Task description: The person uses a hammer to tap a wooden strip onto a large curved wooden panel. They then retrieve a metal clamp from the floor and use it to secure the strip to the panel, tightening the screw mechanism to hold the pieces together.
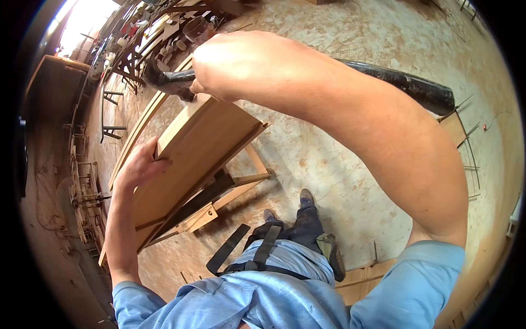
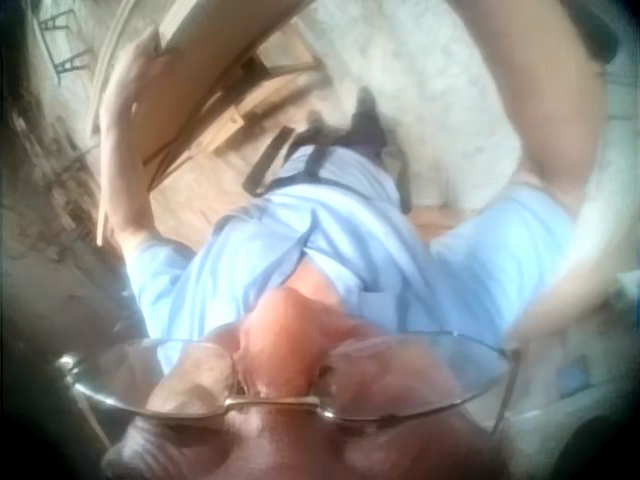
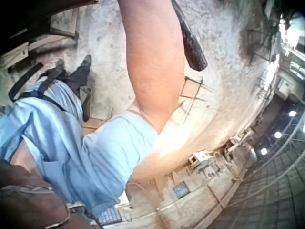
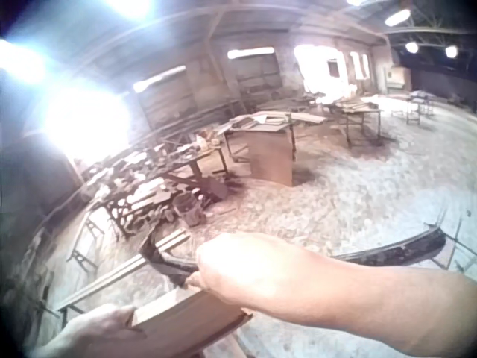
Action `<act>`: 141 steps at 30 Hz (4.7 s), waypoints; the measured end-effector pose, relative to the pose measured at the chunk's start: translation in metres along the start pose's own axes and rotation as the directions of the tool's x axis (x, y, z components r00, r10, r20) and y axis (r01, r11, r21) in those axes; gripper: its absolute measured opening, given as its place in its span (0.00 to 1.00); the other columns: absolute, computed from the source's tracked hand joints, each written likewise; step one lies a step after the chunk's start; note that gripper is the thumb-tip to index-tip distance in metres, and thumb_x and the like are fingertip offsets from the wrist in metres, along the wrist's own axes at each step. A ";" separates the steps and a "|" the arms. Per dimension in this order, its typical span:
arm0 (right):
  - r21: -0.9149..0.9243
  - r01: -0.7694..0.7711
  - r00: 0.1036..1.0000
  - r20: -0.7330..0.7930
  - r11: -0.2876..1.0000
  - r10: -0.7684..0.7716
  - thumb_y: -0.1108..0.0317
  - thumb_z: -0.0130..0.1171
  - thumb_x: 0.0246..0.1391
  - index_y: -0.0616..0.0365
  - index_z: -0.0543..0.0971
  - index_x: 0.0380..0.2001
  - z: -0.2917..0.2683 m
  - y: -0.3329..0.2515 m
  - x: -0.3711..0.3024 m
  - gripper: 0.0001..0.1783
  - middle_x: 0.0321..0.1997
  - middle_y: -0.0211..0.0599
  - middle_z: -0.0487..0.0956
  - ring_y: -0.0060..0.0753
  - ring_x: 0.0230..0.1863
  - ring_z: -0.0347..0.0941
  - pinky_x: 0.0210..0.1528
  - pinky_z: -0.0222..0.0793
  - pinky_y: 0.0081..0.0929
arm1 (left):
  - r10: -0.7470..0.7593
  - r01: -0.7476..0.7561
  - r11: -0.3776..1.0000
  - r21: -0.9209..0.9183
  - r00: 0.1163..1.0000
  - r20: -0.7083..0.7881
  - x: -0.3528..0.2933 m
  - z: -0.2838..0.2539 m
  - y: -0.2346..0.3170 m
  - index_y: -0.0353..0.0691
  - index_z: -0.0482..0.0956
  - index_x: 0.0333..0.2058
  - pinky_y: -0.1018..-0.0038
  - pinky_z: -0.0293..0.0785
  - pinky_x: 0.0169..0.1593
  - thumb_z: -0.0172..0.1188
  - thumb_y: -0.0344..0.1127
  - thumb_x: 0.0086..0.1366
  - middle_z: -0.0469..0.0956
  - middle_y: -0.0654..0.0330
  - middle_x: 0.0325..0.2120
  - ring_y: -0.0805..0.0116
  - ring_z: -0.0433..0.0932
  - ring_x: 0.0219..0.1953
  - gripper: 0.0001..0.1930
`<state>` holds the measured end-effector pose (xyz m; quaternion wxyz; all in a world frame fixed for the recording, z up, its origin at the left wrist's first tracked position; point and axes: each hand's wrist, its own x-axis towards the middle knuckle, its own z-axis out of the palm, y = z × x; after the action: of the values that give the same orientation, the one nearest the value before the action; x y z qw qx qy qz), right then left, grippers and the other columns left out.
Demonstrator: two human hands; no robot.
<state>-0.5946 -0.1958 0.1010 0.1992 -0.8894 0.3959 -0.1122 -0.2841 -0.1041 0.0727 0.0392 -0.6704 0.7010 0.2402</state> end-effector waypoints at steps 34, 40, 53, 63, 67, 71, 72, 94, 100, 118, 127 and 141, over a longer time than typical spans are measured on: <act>0.037 -0.354 0.934 0.060 0.935 0.351 0.60 0.49 0.68 0.63 0.70 0.38 0.037 -0.090 -0.002 0.14 0.13 0.30 0.65 0.24 0.09 0.62 0.10 0.58 0.27 | 0.065 -0.063 0.997 0.032 0.997 -0.050 -0.067 -0.006 -0.115 0.39 0.79 0.44 0.58 0.76 0.50 0.64 0.47 0.57 0.82 0.48 0.40 0.48 0.80 0.46 0.21; 0.073 -0.418 0.907 0.080 0.905 0.413 0.58 0.48 0.69 0.59 0.69 0.37 0.047 -0.104 0.001 0.14 0.12 0.27 0.63 0.23 0.06 0.59 0.08 0.56 0.25 | -0.196 0.192 0.974 0.117 0.980 0.026 -0.159 -0.007 -0.232 0.40 0.80 0.41 0.60 0.77 0.45 0.67 0.45 0.52 0.83 0.49 0.35 0.50 0.81 0.40 0.20; 0.100 -0.500 0.866 0.022 0.860 0.500 0.56 0.47 0.69 0.57 0.67 0.31 0.052 -0.115 0.005 0.16 0.12 0.27 0.63 0.23 0.08 0.60 0.10 0.57 0.26 | -0.057 0.141 0.967 0.214 0.932 -0.357 -0.169 0.019 -0.258 0.38 0.79 0.33 0.59 0.77 0.43 0.64 0.39 0.51 0.83 0.49 0.29 0.49 0.82 0.36 0.13; 0.039 -0.353 0.936 0.020 0.935 0.353 0.59 0.48 0.67 0.61 0.72 0.36 0.085 -0.184 0.033 0.15 0.13 0.28 0.67 0.22 0.09 0.63 0.11 0.60 0.26 | -0.067 0.130 0.974 0.184 0.946 -0.317 -0.157 0.012 -0.264 0.36 0.80 0.35 0.56 0.76 0.44 0.67 0.37 0.48 0.82 0.46 0.32 0.46 0.81 0.39 0.16; 0.078 -0.344 0.938 0.065 0.936 0.340 0.59 0.53 0.65 0.63 0.74 0.37 0.078 -0.211 0.043 0.15 0.16 0.30 0.69 0.22 0.12 0.65 0.13 0.63 0.26 | -0.086 0.143 0.976 0.166 0.947 -0.310 -0.157 0.006 -0.254 0.35 0.80 0.33 0.56 0.76 0.44 0.65 0.35 0.48 0.82 0.45 0.31 0.45 0.80 0.39 0.14; 0.072 -0.277 0.961 0.048 0.958 0.274 0.59 0.53 0.65 0.61 0.75 0.37 0.091 -0.222 0.038 0.14 0.16 0.28 0.67 0.20 0.13 0.62 0.13 0.60 0.25 | -0.074 0.133 0.975 0.180 0.951 -0.301 -0.159 0.009 -0.254 0.35 0.80 0.33 0.56 0.76 0.44 0.65 0.35 0.49 0.82 0.45 0.31 0.45 0.80 0.39 0.13; 0.039 -0.282 0.959 0.039 0.959 0.281 0.59 0.53 0.65 0.61 0.75 0.37 0.087 -0.221 0.040 0.15 0.16 0.28 0.67 0.20 0.13 0.62 0.13 0.59 0.25 | -0.065 0.128 0.974 0.188 0.949 -0.309 -0.161 0.008 -0.255 0.35 0.80 0.33 0.57 0.76 0.44 0.65 0.35 0.49 0.82 0.45 0.31 0.45 0.80 0.39 0.13; 0.464 0.214 0.962 -0.253 0.860 -0.103 0.69 0.61 0.60 0.65 0.81 0.38 0.233 -0.234 0.127 0.09 0.49 0.39 0.82 0.27 0.47 0.76 0.53 0.68 0.25 | -0.087 0.133 0.971 0.198 0.971 -0.224 -0.145 0.013 -0.261 0.47 0.85 0.45 0.64 0.78 0.51 0.67 0.41 0.55 0.83 0.61 0.46 0.63 0.82 0.50 0.18; 0.314 0.306 0.927 -0.313 0.899 -0.206 0.71 0.63 0.59 0.64 0.81 0.46 0.262 -0.247 0.128 0.13 0.48 0.38 0.82 0.27 0.51 0.75 0.55 0.68 0.26 | -0.072 0.111 0.988 0.104 0.945 -0.320 -0.151 0.022 -0.266 0.43 0.87 0.38 0.65 0.79 0.48 0.66 0.36 0.53 0.85 0.55 0.39 0.59 0.83 0.46 0.12; 0.084 0.283 0.907 -0.346 0.955 -0.239 0.72 0.61 0.60 0.61 0.77 0.53 0.273 -0.248 0.126 0.17 0.50 0.33 0.81 0.26 0.52 0.76 0.57 0.69 0.27 | -0.094 0.383 0.866 0.321 0.756 -0.648 -0.330 0.050 -0.449 0.46 0.68 0.59 0.62 0.72 0.56 0.75 0.34 0.44 0.76 0.54 0.52 0.52 0.75 0.53 0.40; 0.011 0.292 0.890 -0.370 0.956 -0.268 0.71 0.63 0.59 0.58 0.78 0.54 0.276 -0.231 0.129 0.19 0.51 0.35 0.82 0.27 0.52 0.77 0.56 0.71 0.28 | -0.205 0.379 0.881 0.282 0.844 -0.495 -0.307 0.019 -0.439 0.37 0.74 0.32 0.57 0.73 0.42 0.71 0.40 0.47 0.80 0.49 0.29 0.46 0.78 0.38 0.18; -0.186 0.404 0.736 -0.516 0.896 -0.438 0.64 0.73 0.45 0.52 0.83 0.36 0.274 -0.257 0.119 0.14 0.35 0.31 0.82 0.36 0.37 0.75 0.45 0.71 0.34 | -0.158 0.237 0.950 0.205 0.927 -0.339 -0.308 0.006 -0.419 0.43 0.71 0.56 0.61 0.75 0.51 0.77 0.36 0.39 0.80 0.49 0.44 0.48 0.78 0.49 0.41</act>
<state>-0.2481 -0.0560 -0.0254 0.0203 -0.8919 0.2276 -0.3903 0.1465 0.1877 0.0645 0.0311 -0.7582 0.6503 0.0362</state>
